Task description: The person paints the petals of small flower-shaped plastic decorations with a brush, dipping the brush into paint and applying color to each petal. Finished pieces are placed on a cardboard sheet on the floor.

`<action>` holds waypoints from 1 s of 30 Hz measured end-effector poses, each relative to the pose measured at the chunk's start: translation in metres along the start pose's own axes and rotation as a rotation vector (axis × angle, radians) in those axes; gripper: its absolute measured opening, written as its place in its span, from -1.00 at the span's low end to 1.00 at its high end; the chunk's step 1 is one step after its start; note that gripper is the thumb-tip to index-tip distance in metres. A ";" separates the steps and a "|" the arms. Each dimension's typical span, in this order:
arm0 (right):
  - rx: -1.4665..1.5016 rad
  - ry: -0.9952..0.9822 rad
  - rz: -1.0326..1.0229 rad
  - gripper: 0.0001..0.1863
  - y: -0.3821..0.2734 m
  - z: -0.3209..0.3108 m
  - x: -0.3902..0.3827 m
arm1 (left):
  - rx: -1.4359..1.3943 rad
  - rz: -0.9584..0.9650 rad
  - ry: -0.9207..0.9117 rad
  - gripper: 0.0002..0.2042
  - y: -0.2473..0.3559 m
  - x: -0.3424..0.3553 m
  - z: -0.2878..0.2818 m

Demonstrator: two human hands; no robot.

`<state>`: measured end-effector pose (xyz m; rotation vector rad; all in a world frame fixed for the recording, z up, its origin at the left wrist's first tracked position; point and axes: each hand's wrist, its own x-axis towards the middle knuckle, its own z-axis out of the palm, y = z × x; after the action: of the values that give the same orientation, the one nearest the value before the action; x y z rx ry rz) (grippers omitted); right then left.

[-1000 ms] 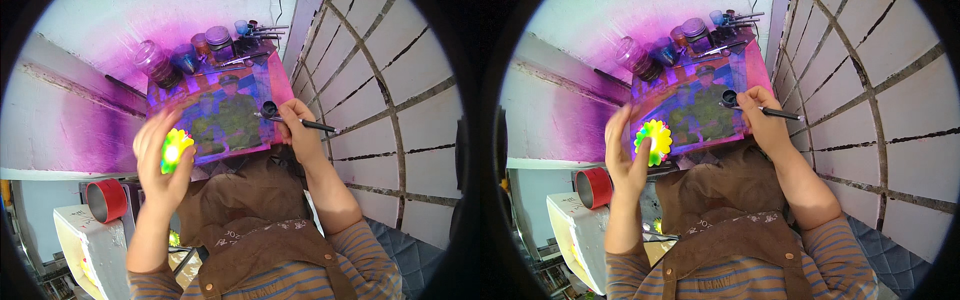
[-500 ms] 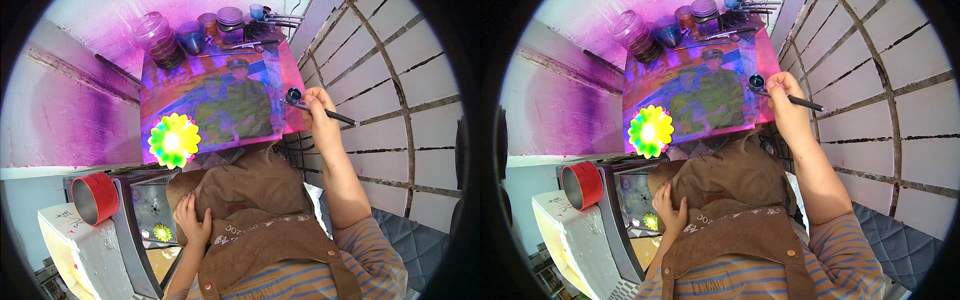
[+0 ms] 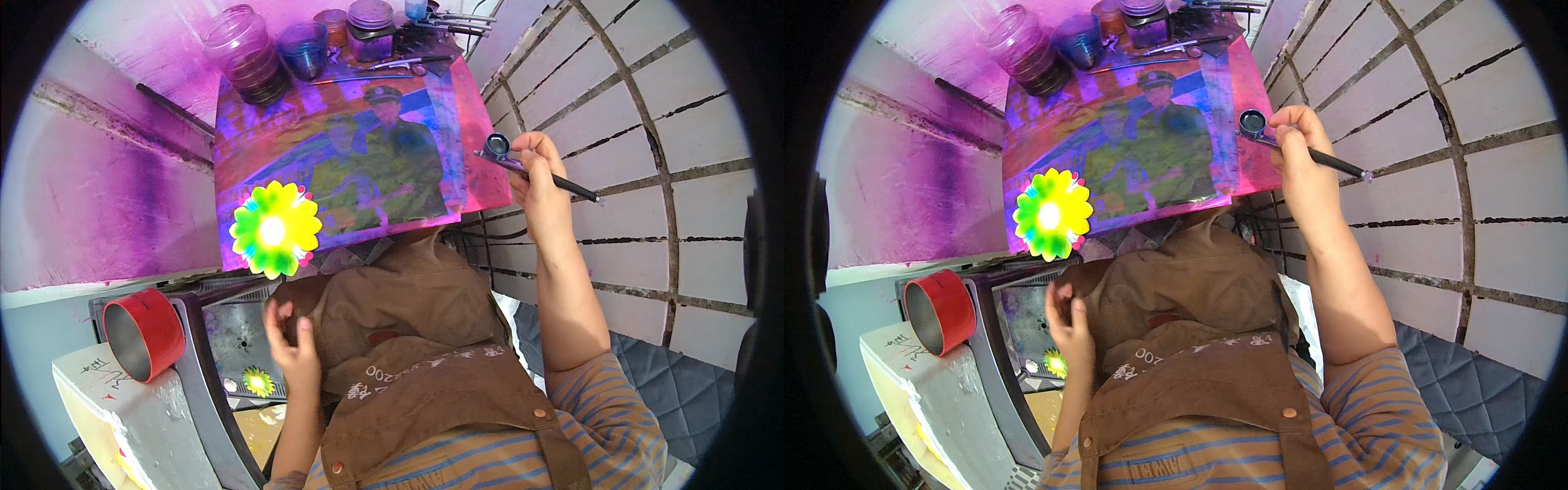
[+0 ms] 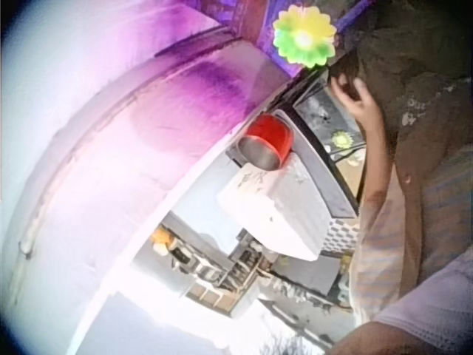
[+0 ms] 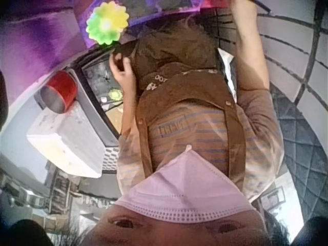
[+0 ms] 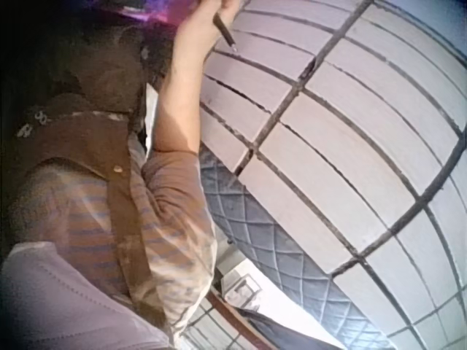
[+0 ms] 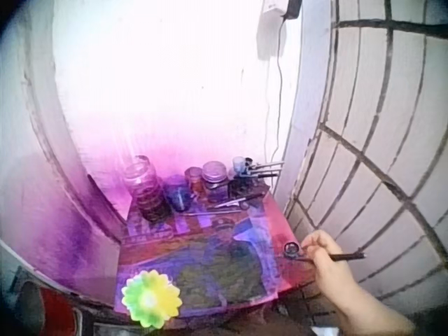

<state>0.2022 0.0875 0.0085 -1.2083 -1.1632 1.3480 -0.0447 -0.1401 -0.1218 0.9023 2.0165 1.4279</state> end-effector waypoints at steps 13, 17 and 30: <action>0.043 -0.027 0.010 -0.78 0.001 -0.005 -0.009 | -0.837 -0.521 -0.001 -0.85 0.027 0.081 0.010; 0.041 -0.069 -0.004 -0.80 0.003 -0.005 -0.011 | -0.904 -0.516 -0.003 -0.95 0.024 0.070 0.009; 0.030 -0.129 -0.043 -0.82 -0.004 0.010 -0.003 | -0.849 -0.566 0.000 -0.83 0.022 0.093 -0.012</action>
<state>0.1922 0.0840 0.0129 -1.0817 -1.2483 1.4229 -0.1097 -0.0718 -0.0993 -0.0339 1.2680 1.6738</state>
